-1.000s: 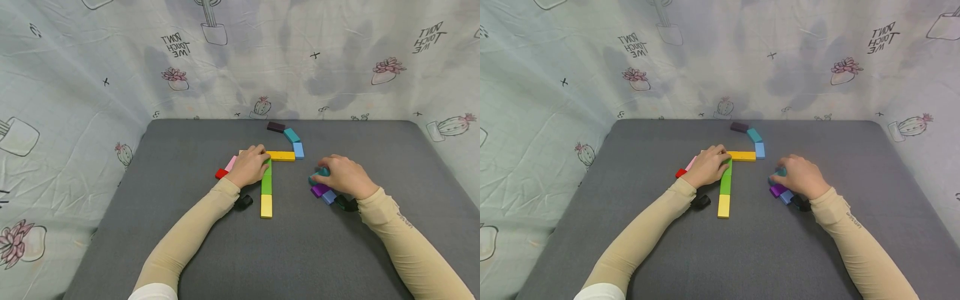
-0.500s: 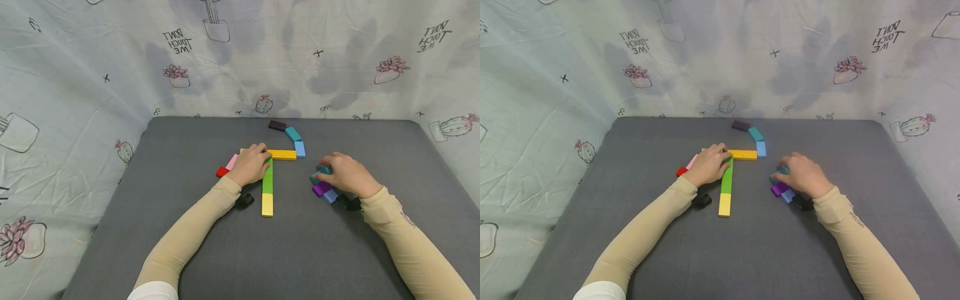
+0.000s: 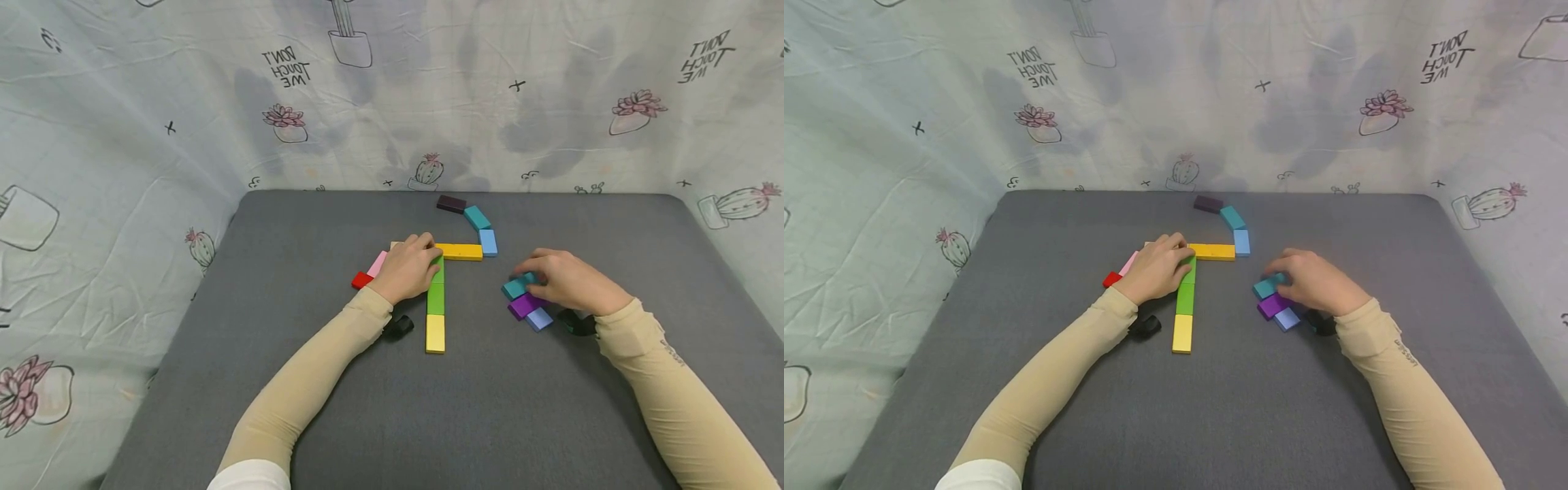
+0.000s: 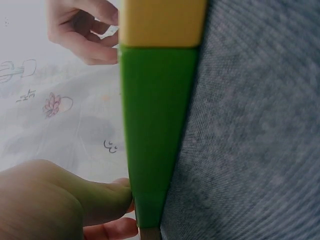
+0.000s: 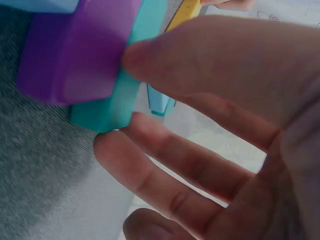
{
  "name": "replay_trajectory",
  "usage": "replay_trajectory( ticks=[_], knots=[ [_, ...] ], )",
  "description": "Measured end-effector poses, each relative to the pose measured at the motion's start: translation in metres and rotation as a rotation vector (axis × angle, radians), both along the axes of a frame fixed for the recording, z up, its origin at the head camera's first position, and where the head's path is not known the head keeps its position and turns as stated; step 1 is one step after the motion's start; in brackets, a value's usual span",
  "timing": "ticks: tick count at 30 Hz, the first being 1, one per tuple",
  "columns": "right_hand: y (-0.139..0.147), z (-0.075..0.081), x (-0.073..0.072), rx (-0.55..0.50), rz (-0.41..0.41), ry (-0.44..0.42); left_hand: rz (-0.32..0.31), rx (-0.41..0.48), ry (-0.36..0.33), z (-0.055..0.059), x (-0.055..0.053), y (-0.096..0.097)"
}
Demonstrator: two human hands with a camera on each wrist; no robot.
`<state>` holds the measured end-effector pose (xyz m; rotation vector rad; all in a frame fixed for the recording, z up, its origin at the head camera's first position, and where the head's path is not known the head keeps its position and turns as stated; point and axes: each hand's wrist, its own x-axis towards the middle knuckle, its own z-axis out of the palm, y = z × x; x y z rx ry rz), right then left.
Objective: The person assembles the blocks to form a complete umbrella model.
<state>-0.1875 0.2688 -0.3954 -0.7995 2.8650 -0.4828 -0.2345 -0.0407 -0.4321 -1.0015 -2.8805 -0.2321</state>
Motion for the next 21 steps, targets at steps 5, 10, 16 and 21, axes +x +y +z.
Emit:
replay_trajectory(
  ticks=[5,10,16,21],
  knots=[
    [-0.003,-0.003,-0.001,-0.007,0.007,0.012,0.0,0.0,0.006,0.0,0.0,0.0],
    [-0.008,-0.006,-0.002,0.013,0.045,0.068,-0.002,-0.002,0.004,0.0,0.0,0.0],
    [-0.015,-0.013,-0.003,0.056,0.117,0.123,0.006,-0.004,0.009,0.0,0.0,-0.001],
    [-0.018,-0.008,-0.003,0.023,0.1,0.131,-0.003,-0.003,0.009,-0.001,0.001,0.0]
  ],
)
